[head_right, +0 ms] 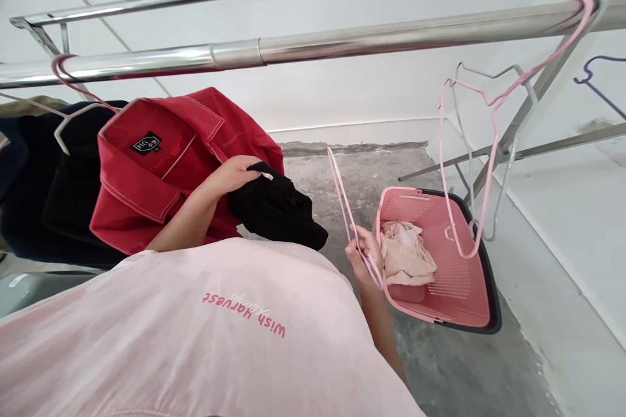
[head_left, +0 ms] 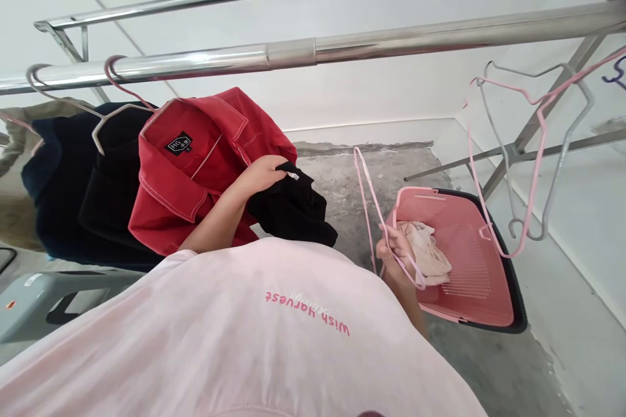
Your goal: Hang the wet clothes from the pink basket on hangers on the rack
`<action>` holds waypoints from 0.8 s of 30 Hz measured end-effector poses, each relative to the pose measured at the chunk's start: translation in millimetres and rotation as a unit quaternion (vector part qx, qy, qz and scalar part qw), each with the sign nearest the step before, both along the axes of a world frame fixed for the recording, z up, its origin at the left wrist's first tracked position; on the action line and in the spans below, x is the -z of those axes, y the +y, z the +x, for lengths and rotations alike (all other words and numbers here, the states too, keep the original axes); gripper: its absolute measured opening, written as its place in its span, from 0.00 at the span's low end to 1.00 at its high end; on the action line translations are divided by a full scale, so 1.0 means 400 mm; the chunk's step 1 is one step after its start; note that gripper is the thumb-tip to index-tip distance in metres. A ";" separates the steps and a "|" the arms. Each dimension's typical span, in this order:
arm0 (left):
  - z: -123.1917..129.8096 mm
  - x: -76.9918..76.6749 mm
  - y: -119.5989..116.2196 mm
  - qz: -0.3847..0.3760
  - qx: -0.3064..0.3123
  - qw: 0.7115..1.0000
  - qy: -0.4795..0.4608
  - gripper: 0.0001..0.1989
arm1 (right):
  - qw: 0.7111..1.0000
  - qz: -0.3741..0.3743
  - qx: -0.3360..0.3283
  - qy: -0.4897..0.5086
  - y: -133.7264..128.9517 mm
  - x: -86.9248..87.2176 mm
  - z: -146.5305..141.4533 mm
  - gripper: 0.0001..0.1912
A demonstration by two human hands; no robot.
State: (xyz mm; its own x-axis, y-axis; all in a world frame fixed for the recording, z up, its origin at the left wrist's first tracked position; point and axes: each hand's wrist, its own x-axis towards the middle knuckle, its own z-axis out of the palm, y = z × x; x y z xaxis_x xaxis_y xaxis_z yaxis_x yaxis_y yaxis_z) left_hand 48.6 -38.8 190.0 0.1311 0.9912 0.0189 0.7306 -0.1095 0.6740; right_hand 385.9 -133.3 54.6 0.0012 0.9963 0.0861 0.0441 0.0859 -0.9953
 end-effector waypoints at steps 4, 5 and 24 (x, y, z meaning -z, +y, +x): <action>-0.004 0.009 0.007 0.036 -0.056 0.997 -0.050 0.14 | 0.992 -0.055 -0.033 -0.107 0.015 0.001 -0.012 0.23; -0.002 0.012 0.009 0.042 -0.064 0.994 -0.076 0.14 | 0.988 -0.063 -0.045 -0.131 0.019 0.002 -0.013 0.23; 0.154 -0.008 -0.034 -0.004 0.102 0.983 -0.150 0.17 | 0.995 -0.100 0.004 -0.021 0.148 0.021 -0.112 0.17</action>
State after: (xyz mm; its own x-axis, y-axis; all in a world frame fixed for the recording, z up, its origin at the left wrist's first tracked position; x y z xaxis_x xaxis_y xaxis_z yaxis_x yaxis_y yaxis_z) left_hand 110.1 -52.4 193.1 0.3162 0.9453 0.0801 0.4626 -0.2274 0.8569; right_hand 341.1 -73.9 46.4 0.0091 0.9934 -0.1146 0.0866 -0.1149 -0.9896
